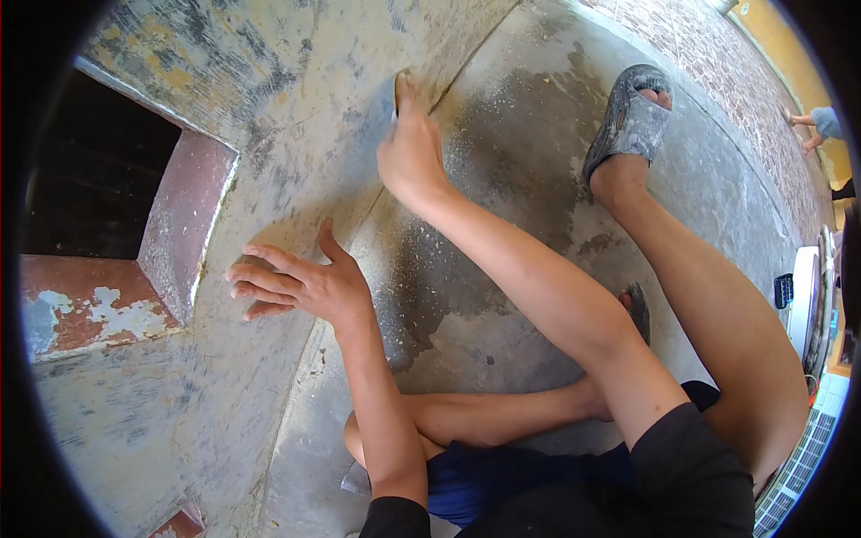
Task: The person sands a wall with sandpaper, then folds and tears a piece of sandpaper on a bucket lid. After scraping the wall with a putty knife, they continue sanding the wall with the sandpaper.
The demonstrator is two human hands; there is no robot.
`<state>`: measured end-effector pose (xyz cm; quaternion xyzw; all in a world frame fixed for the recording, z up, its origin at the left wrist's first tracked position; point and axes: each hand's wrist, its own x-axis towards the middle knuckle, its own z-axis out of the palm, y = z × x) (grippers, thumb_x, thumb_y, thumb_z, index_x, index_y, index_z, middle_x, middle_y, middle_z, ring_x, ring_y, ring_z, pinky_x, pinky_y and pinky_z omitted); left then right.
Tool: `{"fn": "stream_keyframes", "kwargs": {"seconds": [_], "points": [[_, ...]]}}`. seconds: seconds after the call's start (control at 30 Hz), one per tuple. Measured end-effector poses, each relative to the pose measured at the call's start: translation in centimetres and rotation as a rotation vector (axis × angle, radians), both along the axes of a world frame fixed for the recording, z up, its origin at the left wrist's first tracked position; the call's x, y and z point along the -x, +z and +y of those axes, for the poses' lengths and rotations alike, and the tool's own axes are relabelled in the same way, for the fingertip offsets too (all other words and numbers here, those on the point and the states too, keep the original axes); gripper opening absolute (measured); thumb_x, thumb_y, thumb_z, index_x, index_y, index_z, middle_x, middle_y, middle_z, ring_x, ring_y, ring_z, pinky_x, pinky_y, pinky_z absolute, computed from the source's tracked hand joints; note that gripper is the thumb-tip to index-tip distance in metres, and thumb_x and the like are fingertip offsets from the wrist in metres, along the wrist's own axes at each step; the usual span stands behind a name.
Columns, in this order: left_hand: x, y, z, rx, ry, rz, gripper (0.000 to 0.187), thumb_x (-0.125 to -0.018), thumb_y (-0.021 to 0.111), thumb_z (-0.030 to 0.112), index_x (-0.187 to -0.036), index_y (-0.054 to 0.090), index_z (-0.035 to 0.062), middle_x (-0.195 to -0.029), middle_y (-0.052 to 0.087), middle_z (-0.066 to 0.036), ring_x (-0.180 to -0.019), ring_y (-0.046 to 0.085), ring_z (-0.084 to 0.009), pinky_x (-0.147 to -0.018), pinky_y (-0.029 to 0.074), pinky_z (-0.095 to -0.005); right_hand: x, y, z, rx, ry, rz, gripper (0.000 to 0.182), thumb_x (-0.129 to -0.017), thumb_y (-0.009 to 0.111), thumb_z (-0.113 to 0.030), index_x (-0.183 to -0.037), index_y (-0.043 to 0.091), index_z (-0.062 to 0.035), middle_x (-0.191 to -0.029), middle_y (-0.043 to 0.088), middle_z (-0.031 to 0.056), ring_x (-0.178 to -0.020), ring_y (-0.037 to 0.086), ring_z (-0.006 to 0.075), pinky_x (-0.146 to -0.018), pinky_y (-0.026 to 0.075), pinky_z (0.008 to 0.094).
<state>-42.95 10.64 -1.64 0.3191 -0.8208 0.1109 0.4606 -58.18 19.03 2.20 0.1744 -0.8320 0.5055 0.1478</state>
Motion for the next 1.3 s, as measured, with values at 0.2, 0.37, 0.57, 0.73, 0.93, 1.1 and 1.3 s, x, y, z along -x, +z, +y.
{"fn": "stream_keyframes", "kwargs": {"seconds": [0.2, 0.37, 0.57, 0.73, 0.93, 1.1, 1.3], "points": [[-0.4, -0.1, -0.1, -0.008, -0.016, -0.012, 0.107, -0.084, 0.078, 0.049, -0.158, 0.02, -0.0033, -0.164, 0.002, -0.032, -0.153, -0.012, -0.0475, -0.115, -0.017, -0.0642, 2.5, 1.3, 0.1, 0.061, -0.024, -0.337, 0.065, -0.089, 0.042, 0.009, -0.152, 0.029, 0.0089, -0.15, 0.039, 0.036, -0.137, 0.046, 0.0453, -0.117, 0.037, 0.0451], [0.0, -0.1, 0.3, -0.025, -0.018, 0.002, 0.107, -0.084, 0.079, 0.048, -0.158, 0.02, -0.0033, -0.164, 0.001, -0.032, -0.152, -0.014, -0.0472, -0.115, -0.017, -0.0644, 2.7, 1.9, 0.8, 0.072, 0.022, -0.209, 0.065, -0.088, 0.042, 0.01, -0.152, 0.028, 0.0108, -0.151, 0.038, 0.0357, -0.14, 0.041, 0.0456, -0.12, 0.032, 0.0433], [-0.1, -0.1, -0.2, 0.003, 0.002, -0.007, 0.108, -0.084, 0.079, 0.049, -0.158, 0.02, -0.0033, -0.165, 0.001, -0.03, -0.153, -0.012, -0.0461, -0.115, -0.016, -0.0649, 0.8, -0.5, -0.7, -0.052, -0.029, -0.027, 0.067, -0.088, 0.042, 0.012, -0.153, 0.026, 0.0114, -0.152, 0.037, 0.0351, -0.139, 0.043, 0.044, -0.121, 0.032, 0.0424], [-0.4, -0.2, -0.4, 0.05, -0.022, -0.017, 0.109, -0.083, 0.08, 0.048, -0.158, 0.02, -0.0036, -0.165, 0.002, -0.03, -0.153, -0.011, -0.0465, -0.116, -0.016, -0.0647, 0.9, 6.2, 1.9, 0.277, 0.14, -0.81, 0.069, -0.088, 0.044, 0.012, -0.154, 0.024, 0.0089, -0.154, 0.036, 0.0328, -0.136, 0.047, 0.0413, -0.119, 0.035, 0.0446], [-0.3, -0.2, -0.3, 0.019, -0.041, -0.004, 0.111, -0.082, 0.081, 0.049, -0.158, 0.021, -0.0045, -0.165, 0.003, -0.031, -0.153, -0.011, -0.0473, -0.116, -0.016, -0.0639, 4.0, -0.2, 0.2, 0.004, -0.064, -0.178, 0.065, -0.088, 0.044, 0.012, -0.152, 0.029, 0.0107, -0.143, 0.05, 0.0334, -0.111, 0.064, 0.0405, -0.105, 0.049, 0.0456], [0.0, -0.2, -0.2, 0.018, 0.005, -0.007, 0.11, -0.082, 0.081, 0.049, -0.157, 0.022, -0.0045, -0.164, 0.004, -0.032, -0.153, -0.011, -0.0472, -0.115, -0.016, -0.0642, 1.5, -0.3, -0.3, -0.077, -0.076, 0.11, 0.065, -0.088, 0.044, 0.012, -0.152, 0.03, 0.0103, -0.137, 0.053, 0.036, -0.103, 0.066, 0.0425, -0.098, 0.053, 0.0477], [-0.2, -0.2, -0.4, 0.018, -0.007, -0.003, 0.109, -0.083, 0.079, 0.05, -0.158, 0.022, -0.0042, -0.164, 0.004, -0.031, -0.153, -0.012, -0.0461, -0.116, -0.015, -0.0647, 1.4, 2.2, 0.3, 0.039, 0.035, -0.27, 0.067, -0.089, 0.046, 0.012, -0.153, 0.028, 0.0089, -0.151, 0.036, 0.0366, -0.111, 0.064, 0.0431, -0.099, 0.054, 0.0458]]}}
